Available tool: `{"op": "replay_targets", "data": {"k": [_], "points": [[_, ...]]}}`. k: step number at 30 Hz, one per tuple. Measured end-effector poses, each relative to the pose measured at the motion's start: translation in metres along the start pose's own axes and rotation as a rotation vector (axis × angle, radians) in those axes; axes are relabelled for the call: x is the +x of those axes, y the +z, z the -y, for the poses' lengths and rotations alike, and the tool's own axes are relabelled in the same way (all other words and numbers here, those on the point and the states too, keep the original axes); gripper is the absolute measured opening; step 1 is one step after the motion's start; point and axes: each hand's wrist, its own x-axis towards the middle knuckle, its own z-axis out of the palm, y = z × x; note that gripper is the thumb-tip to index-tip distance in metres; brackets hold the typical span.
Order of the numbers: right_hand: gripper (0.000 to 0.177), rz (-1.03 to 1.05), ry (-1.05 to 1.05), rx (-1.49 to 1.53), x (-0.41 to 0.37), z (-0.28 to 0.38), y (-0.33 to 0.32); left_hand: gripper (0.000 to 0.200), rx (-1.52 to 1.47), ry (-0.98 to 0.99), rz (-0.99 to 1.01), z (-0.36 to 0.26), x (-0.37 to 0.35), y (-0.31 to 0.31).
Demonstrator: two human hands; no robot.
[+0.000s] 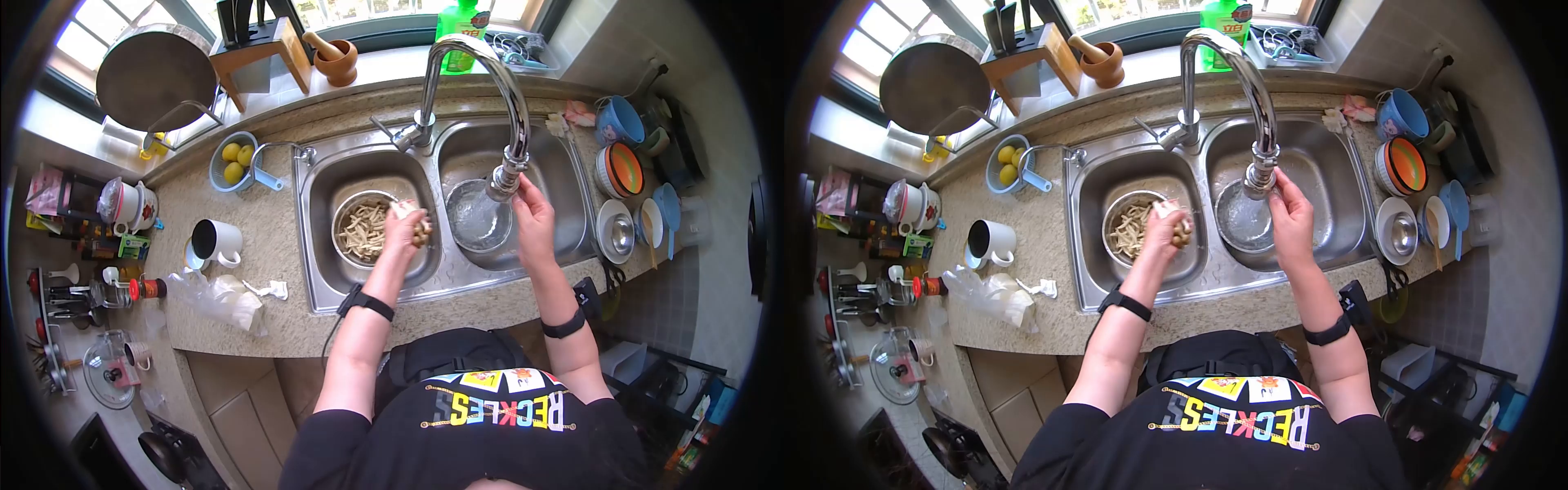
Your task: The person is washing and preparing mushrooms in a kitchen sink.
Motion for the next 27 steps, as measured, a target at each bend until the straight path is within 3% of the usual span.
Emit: {"op": "replay_targets", "data": {"k": [3, 6, 9, 11, 14, 15, 17, 18, 20, 21, 23, 25, 27], "points": [[0.044, 0.008, 0.001, -0.009, -0.007, 0.003, 0.005, 0.043, 0.040, 0.170, -0.240, -0.004, 0.031, -0.059], [0.048, 0.019, 0.006, -0.007, -0.011, 0.005, 0.009, 0.044, -0.171, -0.008, -0.055, -0.019, 0.040, -0.099], [0.048, 0.037, 0.021, 0.001, -0.009, 0.007, 0.005, 0.053, -0.141, 0.022, -0.179, -0.030, 0.024, -0.100], [0.047, 0.042, 0.021, 0.015, -0.008, 0.006, -0.001, 0.057, -0.152, 0.039, -0.135, -0.021, 0.031, -0.111], [0.046, 0.061, 0.209, -0.017, 0.001, -0.015, -0.030, 0.048, 0.186, 0.192, -0.296, -0.016, 0.016, -0.081], [0.046, 0.043, 0.203, -0.020, 0.005, -0.022, -0.036, 0.048, 0.193, 0.187, -0.279, -0.013, 0.010, -0.069], [0.062, -0.079, 0.527, -0.272, 0.011, -0.034, -0.047, 0.040, 0.292, 0.186, -0.101, -0.005, 0.002, -0.051], [0.062, -0.095, 0.524, -0.272, 0.013, -0.056, -0.059, 0.040, 0.234, 0.129, -0.056, -0.004, -0.005, -0.033], [0.075, -0.169, 0.753, -0.344, 0.018, -0.100, -0.084, 0.039, 0.180, 0.100, 0.092, 0.010, -0.009, -0.005], [0.076, -0.089, 0.814, -0.229, 0.011, -0.097, -0.088, 0.039, 0.209, 0.095, 0.129, 0.015, -0.015, 0.013], [0.059, -0.307, 1.175, -0.258, 0.013, -0.158, -0.101, 0.040, 0.194, -0.031, 0.216, 0.026, -0.019, 0.042], [0.053, -0.305, 1.145, -0.200, 0.004, -0.201, -0.111, 0.033, 0.136, -0.074, 0.230, 0.037, -0.023, 0.069], [0.050, -0.259, 1.194, 0.108, 0.001, -0.229, -0.116, 0.021, 0.163, -0.126, 0.381, 0.047, -0.013, 0.077]]}}
